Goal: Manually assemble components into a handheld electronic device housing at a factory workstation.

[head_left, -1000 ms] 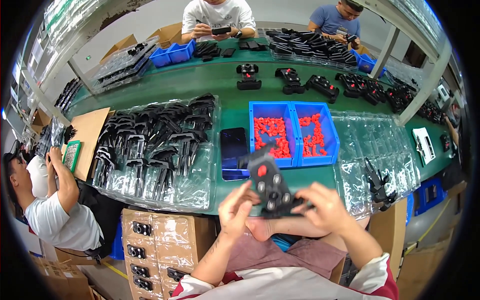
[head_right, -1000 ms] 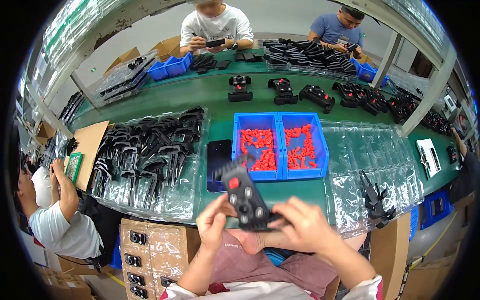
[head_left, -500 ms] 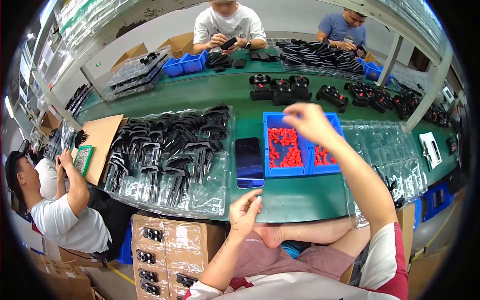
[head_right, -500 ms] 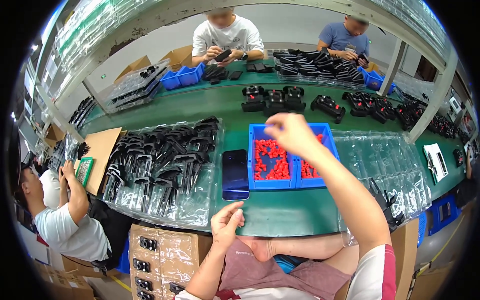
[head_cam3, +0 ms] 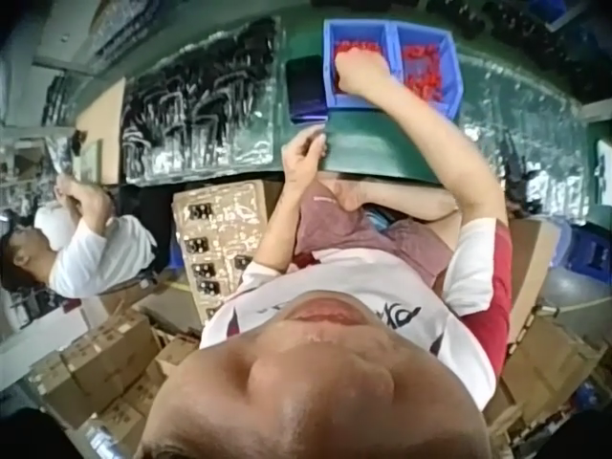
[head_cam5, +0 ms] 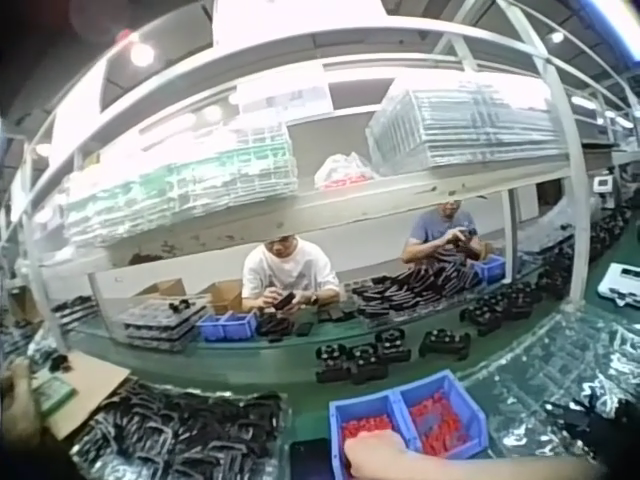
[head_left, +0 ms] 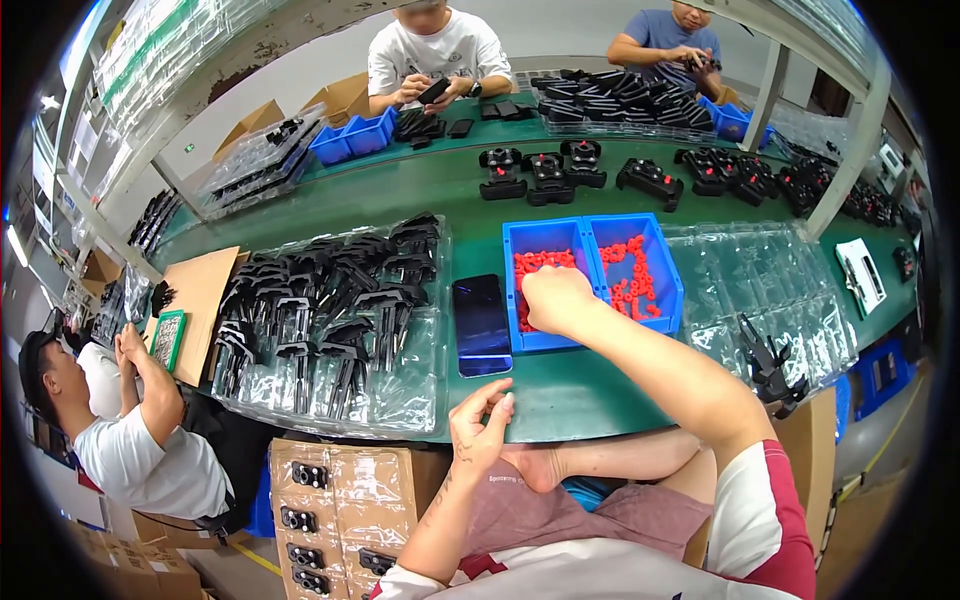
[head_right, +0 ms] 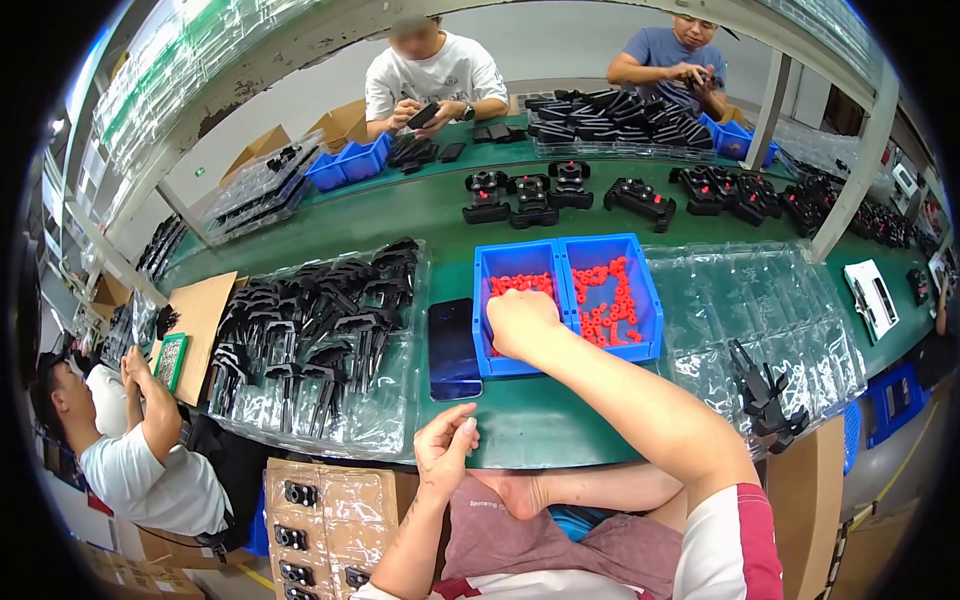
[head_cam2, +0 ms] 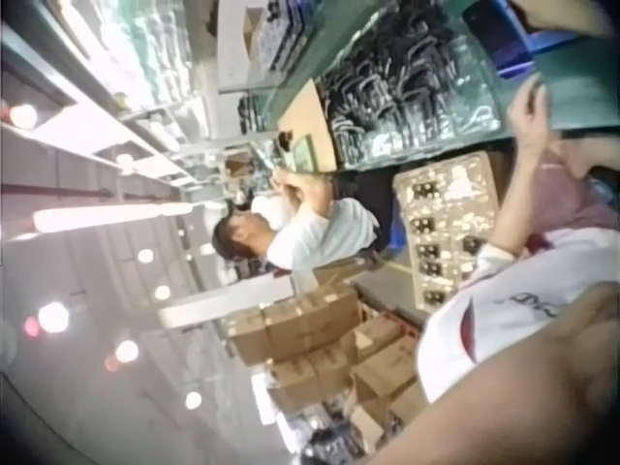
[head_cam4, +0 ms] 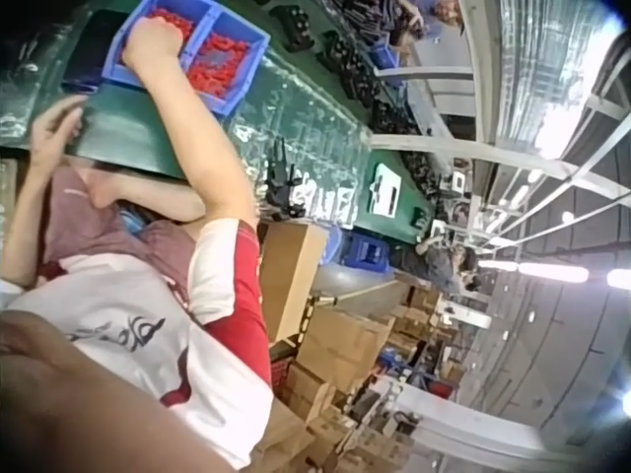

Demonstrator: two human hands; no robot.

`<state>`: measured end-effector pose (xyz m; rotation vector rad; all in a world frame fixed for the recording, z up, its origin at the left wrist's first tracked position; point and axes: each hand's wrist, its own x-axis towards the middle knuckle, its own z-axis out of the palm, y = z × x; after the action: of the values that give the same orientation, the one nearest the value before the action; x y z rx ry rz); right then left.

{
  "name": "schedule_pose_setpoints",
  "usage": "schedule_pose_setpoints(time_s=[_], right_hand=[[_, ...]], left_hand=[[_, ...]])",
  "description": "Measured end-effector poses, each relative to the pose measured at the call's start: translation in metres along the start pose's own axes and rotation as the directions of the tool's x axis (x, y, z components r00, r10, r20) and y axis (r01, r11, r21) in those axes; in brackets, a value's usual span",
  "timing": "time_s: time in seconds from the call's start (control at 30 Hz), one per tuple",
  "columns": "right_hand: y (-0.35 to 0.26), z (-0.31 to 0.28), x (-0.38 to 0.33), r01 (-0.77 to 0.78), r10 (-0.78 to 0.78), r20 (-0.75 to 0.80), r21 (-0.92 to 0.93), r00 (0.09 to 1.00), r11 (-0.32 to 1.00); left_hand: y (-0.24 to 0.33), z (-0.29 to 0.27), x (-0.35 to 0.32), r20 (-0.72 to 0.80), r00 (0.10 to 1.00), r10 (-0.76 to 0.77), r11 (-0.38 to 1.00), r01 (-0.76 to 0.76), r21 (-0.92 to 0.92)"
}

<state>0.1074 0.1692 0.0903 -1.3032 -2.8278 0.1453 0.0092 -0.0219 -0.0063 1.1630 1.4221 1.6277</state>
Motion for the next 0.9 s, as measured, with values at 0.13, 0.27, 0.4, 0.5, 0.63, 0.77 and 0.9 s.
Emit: schedule_pose_setpoints(time_s=[0.13, 0.27, 0.4, 0.5, 0.63, 0.77, 0.9], right_hand=[[-0.005, -0.01, -0.032, -0.053, 0.058, -0.084, 0.056, 0.995, 0.997], [-0.012, 0.036, -0.098, 0.191, 0.202, -0.498, 0.629, 0.843, 0.754], [0.001, 0.073, -0.138, 0.233, 0.094, -0.542, 0.503, 0.835, 0.832], [0.011, 0.087, -0.142, 0.146, 0.224, -0.462, 0.637, 0.858, 0.756], [0.015, 0.085, -0.146, 0.108, 0.261, -0.426, 0.67, 0.866, 0.734], [0.015, 0.096, -0.145, 0.173, 0.223, -0.488, 0.641, 0.844, 0.748], [0.017, 0.097, -0.149, 0.107, 0.267, -0.442, 0.658, 0.857, 0.745]], left_hand=[[0.003, 0.002, -0.005, -0.013, 0.999, 0.031, 0.998, -0.031, 0.049], [-0.002, 0.004, -0.004, -0.039, 0.994, 0.106, 0.982, -0.099, 0.158], [0.009, 0.008, 0.007, 0.045, 0.991, 0.128, 0.948, -0.136, 0.287], [0.045, 0.006, -0.003, 0.124, 0.976, -0.181, 0.965, 0.2, -0.168], [0.116, 0.033, -0.034, 0.251, 0.962, 0.109, 0.906, 0.008, -0.424], [0.073, 0.031, -0.014, 0.157, 0.96, -0.234, 0.827, 0.281, -0.486], [0.095, 0.052, -0.035, 0.036, 0.99, -0.134, 0.962, 0.138, -0.235]])
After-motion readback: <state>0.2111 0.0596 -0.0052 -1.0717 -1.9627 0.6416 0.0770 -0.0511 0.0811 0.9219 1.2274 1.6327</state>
